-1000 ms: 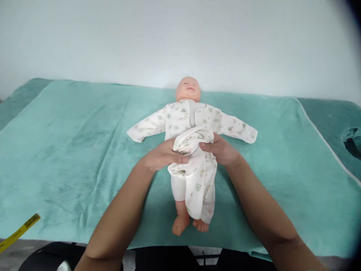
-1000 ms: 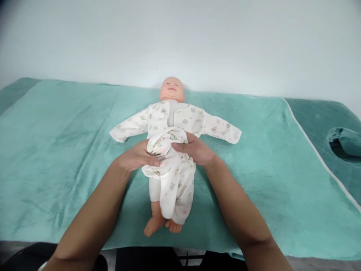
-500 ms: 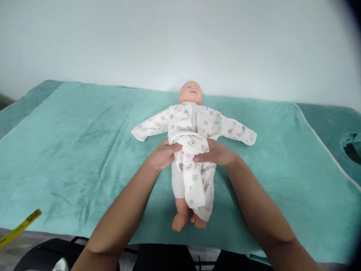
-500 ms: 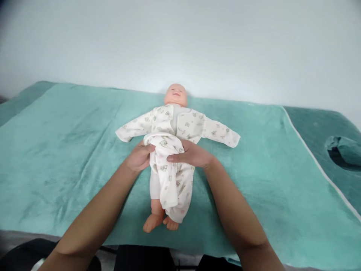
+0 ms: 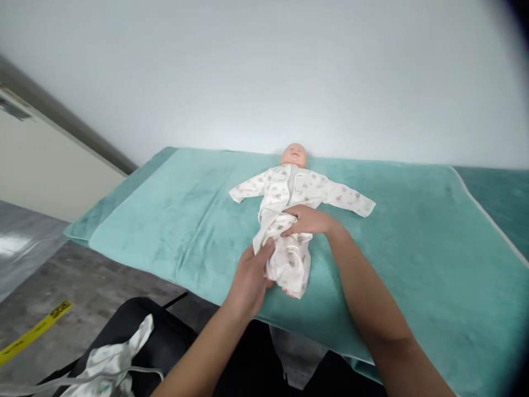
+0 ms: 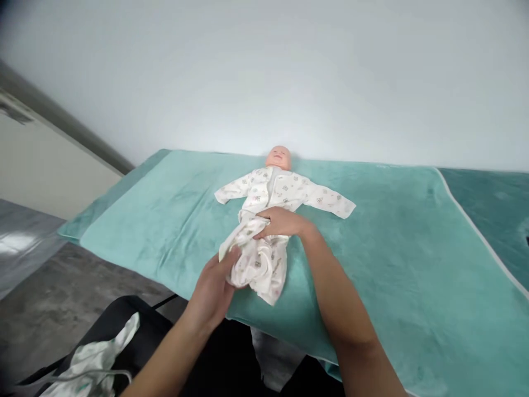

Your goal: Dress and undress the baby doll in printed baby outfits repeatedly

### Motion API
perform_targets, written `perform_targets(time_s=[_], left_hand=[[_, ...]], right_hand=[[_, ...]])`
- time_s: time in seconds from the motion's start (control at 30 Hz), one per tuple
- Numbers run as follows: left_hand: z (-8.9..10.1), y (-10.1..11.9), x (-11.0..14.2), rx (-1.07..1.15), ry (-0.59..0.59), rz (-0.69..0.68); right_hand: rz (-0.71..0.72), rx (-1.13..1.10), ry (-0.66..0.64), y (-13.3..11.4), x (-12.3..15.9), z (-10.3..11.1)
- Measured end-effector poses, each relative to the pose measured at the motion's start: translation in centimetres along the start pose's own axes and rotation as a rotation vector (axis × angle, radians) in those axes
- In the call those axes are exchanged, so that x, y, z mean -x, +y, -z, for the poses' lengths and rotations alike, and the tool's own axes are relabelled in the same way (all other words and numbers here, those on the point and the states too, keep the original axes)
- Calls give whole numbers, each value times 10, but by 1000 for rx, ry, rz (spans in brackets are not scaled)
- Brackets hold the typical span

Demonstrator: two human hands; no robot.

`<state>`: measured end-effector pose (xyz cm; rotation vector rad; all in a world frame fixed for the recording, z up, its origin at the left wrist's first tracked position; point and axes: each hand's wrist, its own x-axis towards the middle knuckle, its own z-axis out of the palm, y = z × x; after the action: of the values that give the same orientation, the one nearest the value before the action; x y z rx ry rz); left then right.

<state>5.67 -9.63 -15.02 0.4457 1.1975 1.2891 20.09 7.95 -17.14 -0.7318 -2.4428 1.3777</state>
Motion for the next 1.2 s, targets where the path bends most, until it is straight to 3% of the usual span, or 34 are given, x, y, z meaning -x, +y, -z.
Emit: perform_targets(time_s=[0.13,0.23,0.43,0.53,0.63,0.73,0.9,1.03,1.2], left_hand=[[1,-18,46,85,134,-7],[14,-22,61,72,229,-29],[75,-29,38,-161,266,-15],[87,-29,16,-372,237,-42],[82,-24,5,-554,183,-67],[74,-21,5,-595,162,-68],[68,-24,6,-418,145,-91],[59,-20,-13,-175,145,-168],[54,6,-48,-251,133,-257]], right_hand=[[42,212,-109,-27,6,-4],[28,332,-186,-49,8,-13],[10,511,-208,-51,-3,-41],[-3,606,-113,-42,-7,-52],[-32,666,-51,-37,-7,-56],[-12,662,-66,-36,-6,-54],[102,466,-75,-32,-4,-39],[109,275,-60,-26,1,-23],[58,209,-145,-21,4,-11]])
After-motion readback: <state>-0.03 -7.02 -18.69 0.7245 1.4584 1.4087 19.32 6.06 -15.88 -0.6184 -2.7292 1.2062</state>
